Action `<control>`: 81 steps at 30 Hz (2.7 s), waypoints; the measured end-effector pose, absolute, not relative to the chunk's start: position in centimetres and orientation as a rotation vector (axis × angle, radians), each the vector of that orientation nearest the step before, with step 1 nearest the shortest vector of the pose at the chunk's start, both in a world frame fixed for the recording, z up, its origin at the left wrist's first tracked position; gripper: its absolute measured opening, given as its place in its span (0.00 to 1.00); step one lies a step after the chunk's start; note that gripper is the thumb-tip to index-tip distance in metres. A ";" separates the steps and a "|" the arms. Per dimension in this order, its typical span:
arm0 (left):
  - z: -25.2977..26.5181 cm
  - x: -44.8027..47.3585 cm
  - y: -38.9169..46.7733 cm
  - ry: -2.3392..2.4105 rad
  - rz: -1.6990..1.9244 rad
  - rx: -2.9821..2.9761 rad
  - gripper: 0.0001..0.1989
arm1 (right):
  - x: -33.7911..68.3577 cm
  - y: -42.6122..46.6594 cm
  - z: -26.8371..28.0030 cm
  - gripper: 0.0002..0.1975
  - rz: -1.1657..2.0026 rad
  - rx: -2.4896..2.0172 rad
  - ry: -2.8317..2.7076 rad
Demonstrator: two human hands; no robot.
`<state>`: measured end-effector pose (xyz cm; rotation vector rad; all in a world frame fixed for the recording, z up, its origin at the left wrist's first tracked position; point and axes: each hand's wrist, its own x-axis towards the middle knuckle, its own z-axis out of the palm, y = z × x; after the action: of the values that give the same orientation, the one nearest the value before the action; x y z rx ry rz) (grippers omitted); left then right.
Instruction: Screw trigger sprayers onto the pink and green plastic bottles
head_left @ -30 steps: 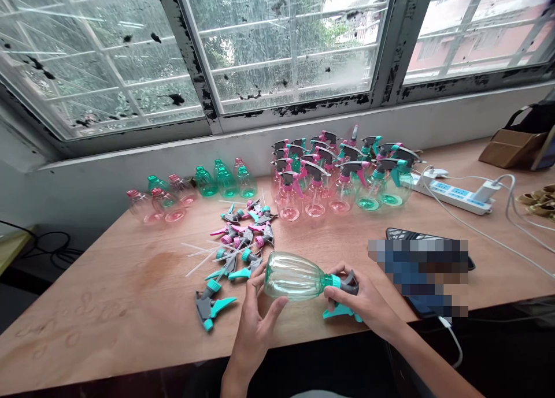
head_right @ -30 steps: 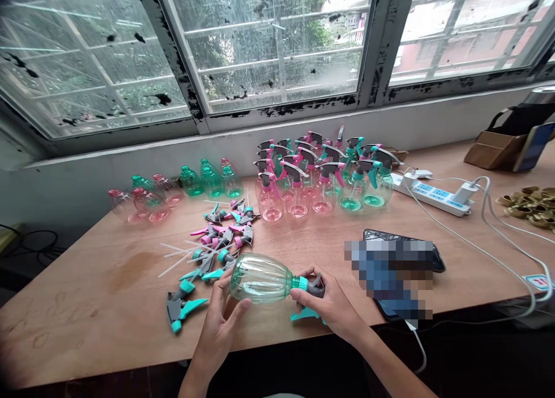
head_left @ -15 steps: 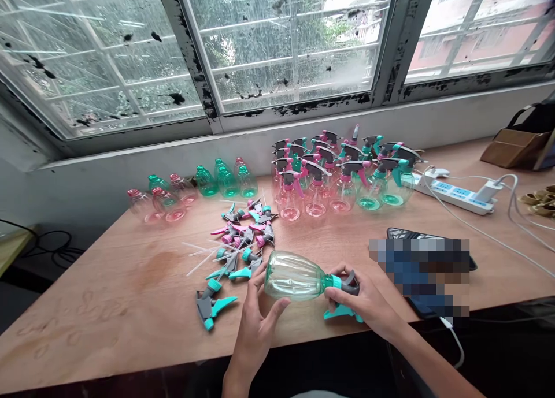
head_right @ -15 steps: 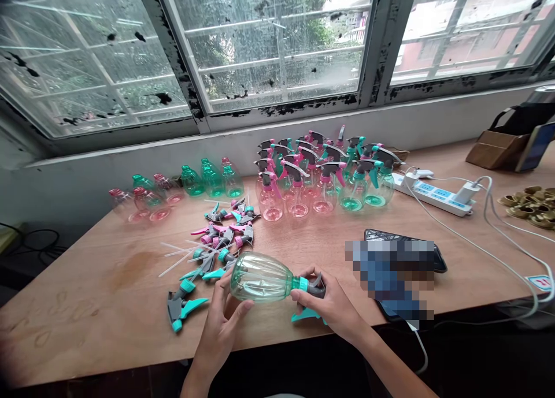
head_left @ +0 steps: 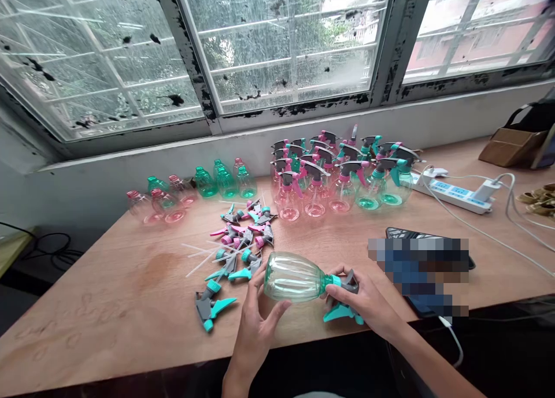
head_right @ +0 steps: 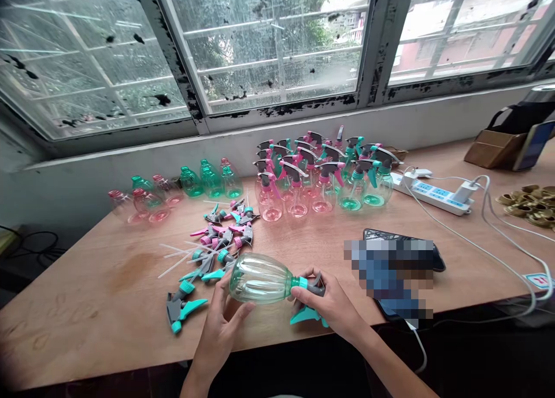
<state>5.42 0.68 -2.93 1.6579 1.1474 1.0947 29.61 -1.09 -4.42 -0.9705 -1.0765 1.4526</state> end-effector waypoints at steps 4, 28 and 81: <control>-3.3 5.4 0.9 1.164 1.103 1.706 0.28 | 29.7 -1.1 -4.4 0.12 1.459 -0.962 -1.077; -3.4 5.4 0.7 1.214 1.099 1.743 0.30 | 29.6 -1.2 -4.1 0.12 1.444 -0.991 -1.117; -3.3 5.4 0.6 1.228 1.086 1.768 0.33 | 29.6 -1.2 -3.8 0.15 1.404 -1.063 -1.128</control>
<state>5.37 0.62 -3.27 1.7683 1.2284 1.0859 29.55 -1.22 -3.77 -1.0632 -1.1283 1.4043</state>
